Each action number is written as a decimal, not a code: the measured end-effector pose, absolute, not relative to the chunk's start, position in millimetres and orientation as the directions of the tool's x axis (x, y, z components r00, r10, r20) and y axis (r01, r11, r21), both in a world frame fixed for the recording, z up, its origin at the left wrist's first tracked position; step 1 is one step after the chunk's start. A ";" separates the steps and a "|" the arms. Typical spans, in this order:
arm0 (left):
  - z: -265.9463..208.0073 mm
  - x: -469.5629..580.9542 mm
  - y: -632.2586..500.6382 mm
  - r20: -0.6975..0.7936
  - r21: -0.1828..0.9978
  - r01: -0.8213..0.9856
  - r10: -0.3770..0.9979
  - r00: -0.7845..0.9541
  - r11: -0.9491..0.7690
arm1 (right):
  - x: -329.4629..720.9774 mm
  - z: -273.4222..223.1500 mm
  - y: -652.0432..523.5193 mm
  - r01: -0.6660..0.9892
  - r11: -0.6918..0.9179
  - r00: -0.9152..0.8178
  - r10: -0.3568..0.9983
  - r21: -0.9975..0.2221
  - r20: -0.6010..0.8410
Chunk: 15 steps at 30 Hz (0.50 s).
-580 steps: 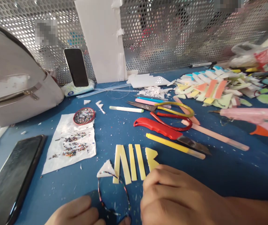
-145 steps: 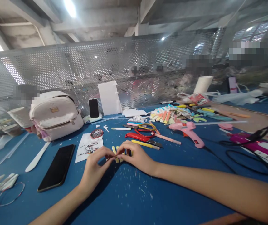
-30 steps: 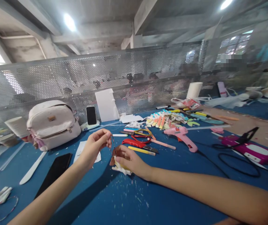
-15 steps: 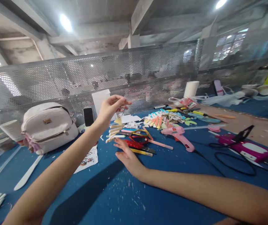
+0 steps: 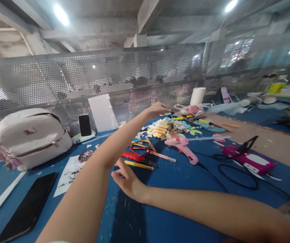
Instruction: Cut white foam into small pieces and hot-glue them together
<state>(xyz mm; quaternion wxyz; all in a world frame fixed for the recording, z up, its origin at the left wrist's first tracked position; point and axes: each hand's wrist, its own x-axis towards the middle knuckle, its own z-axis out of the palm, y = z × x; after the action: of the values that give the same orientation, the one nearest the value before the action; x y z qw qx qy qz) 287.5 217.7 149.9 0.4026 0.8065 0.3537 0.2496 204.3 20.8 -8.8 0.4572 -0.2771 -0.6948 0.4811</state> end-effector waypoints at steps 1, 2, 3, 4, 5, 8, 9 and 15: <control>150.3 292.1 219.3 0.108 0.810 0.388 0.761 0.640 -0.441 | 204.4 -9.0 20.6 -0.048 0.380 -0.427 0.829 -0.924 0.363; 151.0 294.4 219.9 0.108 0.795 0.398 0.752 0.650 -0.458 | 204.4 -9.2 20.7 -0.049 0.383 -0.427 0.827 -0.923 0.366; 151.9 294.2 219.9 0.116 0.782 0.403 0.747 0.655 -0.475 | 204.4 -9.3 20.8 -0.053 0.394 -0.433 0.819 -0.918 0.377; 152.8 291.3 219.2 0.128 0.771 0.405 0.743 0.656 -0.490 | 204.5 -9.1 20.9 -0.060 0.411 -0.444 0.805 -0.910 0.393; 153.7 285.7 218.3 0.143 0.763 0.407 0.745 0.652 -0.503 | 204.6 -8.6 20.9 -0.064 0.429 -0.456 0.790 -0.901 0.409; 155.9 253.5 214.0 0.208 0.747 0.422 0.784 0.585 -0.514 | 205.5 -4.4 19.6 -0.036 0.465 -0.497 0.759 -0.884 0.420; 156.2 238.3 212.1 0.232 0.744 0.432 0.803 0.548 -0.510 | 205.9 -2.2 18.6 -0.018 0.471 -0.515 0.752 -0.882 0.412; 141.9 123.5 187.6 0.344 0.742 0.512 0.901 0.264 -0.434 | 208.2 9.1 11.7 0.091 0.587 -0.621 0.665 -0.804 0.416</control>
<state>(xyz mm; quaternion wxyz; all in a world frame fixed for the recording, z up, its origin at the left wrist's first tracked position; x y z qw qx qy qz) 123.5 187.6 141.9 0.2524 0.7539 0.4685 0.3853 208.2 11.7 9.1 0.3679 -0.2327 -0.8114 0.3900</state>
